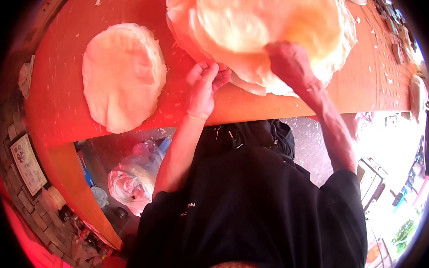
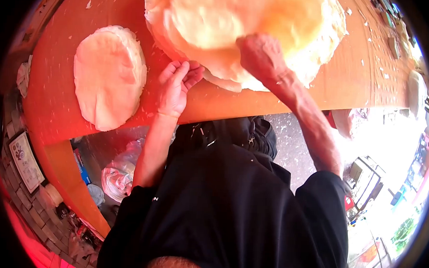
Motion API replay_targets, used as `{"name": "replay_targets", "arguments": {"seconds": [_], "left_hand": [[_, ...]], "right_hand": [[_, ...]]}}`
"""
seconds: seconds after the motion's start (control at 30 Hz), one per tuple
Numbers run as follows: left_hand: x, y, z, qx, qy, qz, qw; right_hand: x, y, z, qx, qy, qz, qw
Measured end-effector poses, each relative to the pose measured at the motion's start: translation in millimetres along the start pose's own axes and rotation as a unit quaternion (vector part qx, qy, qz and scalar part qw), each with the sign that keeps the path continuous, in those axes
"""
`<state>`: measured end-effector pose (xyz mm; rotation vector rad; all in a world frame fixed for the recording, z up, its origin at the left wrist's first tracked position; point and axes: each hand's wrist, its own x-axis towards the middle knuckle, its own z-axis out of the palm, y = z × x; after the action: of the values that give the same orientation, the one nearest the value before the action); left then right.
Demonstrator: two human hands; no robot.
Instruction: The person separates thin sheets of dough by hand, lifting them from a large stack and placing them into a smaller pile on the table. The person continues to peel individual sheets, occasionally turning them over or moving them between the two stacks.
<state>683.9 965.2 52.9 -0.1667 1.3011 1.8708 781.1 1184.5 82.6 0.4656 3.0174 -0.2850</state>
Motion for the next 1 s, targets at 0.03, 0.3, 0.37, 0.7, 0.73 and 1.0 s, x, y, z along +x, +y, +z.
{"name": "replay_targets", "arguments": {"seconds": [0.03, 0.3, 0.37, 0.7, 0.73, 1.0], "left_hand": [[0, 0, 1, -0.005, -0.002, -0.003, 1.000], [-3, -12, 13, 0.026, 0.002, 0.064, 0.998], [-6, -14, 15, -0.019, -0.023, 0.025, 0.999], [12, -13, 25, -0.179, -0.145, -0.064, 0.971], [14, -9, 25, -0.179, -0.147, -0.059, 0.971], [12, -1, 38, -0.204, -0.170, -0.038, 0.963]], "right_hand": [[-5, 3, 13, 0.039, 0.051, -0.033, 0.997], [-29, -4, 0, 0.109, 0.150, -0.065, 0.981], [-27, -18, 8, 0.124, 0.160, -0.073, 0.977], [-36, -34, 9, 0.135, 0.169, -0.099, 0.971], [-37, -38, 7, 0.152, 0.174, -0.103, 0.967], [-22, -6, 11, 0.113, 0.171, -0.039, 0.978]]}}
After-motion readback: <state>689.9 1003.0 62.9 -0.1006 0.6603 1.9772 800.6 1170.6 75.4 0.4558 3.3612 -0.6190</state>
